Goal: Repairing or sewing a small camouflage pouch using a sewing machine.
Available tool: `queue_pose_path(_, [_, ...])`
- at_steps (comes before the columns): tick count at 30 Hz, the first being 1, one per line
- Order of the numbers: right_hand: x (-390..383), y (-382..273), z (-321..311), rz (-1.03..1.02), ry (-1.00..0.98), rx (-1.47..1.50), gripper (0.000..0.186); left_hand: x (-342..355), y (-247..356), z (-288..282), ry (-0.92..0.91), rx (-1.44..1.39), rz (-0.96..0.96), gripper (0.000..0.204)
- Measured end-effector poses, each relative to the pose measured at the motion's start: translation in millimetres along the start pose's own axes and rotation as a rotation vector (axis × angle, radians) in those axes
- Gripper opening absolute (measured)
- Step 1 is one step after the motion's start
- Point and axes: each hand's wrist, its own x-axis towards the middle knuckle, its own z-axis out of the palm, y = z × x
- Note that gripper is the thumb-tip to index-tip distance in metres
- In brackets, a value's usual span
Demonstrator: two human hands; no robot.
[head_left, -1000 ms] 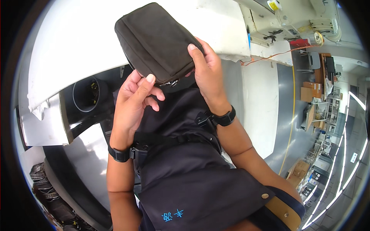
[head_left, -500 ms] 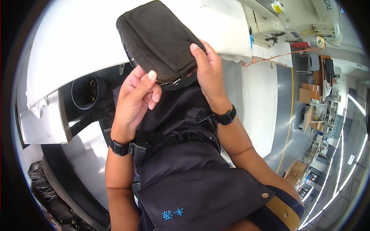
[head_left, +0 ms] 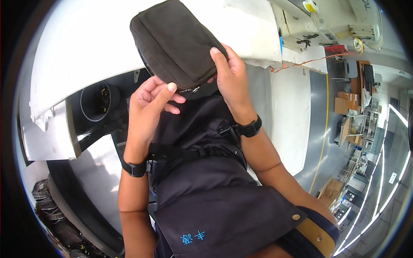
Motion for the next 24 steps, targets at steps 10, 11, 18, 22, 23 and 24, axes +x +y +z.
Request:
queue_pose_path(10, [-1.8, 3.0, 1.7, -0.042, 0.022, -0.084, 0.04, -14.9, 3.7, -7.8, 0.142, 0.335, 0.105, 0.022])
queue_pose_path(11, [-2.0, 2.8, 1.1, -0.043, 0.021, -0.075, 0.04, -16.3, 3.4, -9.8, 0.161, 0.419, 0.129, 0.022])
queue_pose_path(18, [-2.1, 4.0, -3.4, -0.075, -0.002, -0.099, 0.038, -27.1, 8.9, -39.6, 0.167, -0.001, 0.005, 0.029])
queue_pose_path(22, [-1.9, 6.5, -2.0, -0.06, 0.012, -0.124, 0.038, -26.3, -7.9, -69.0, 0.282, -0.021, 0.16, 0.021])
queue_pose_path(23, [-1.9, 6.7, -1.4, -0.068, 0.013, -0.158, 0.039, -23.1, -15.2, -80.5, 0.321, -0.014, 0.133, 0.021])
queue_pose_path(24, [-2.5, 6.4, -1.8, -0.066, 0.035, -0.198, 0.04, -19.9, -23.5, -93.7, 0.296, -0.096, 0.144, 0.018])
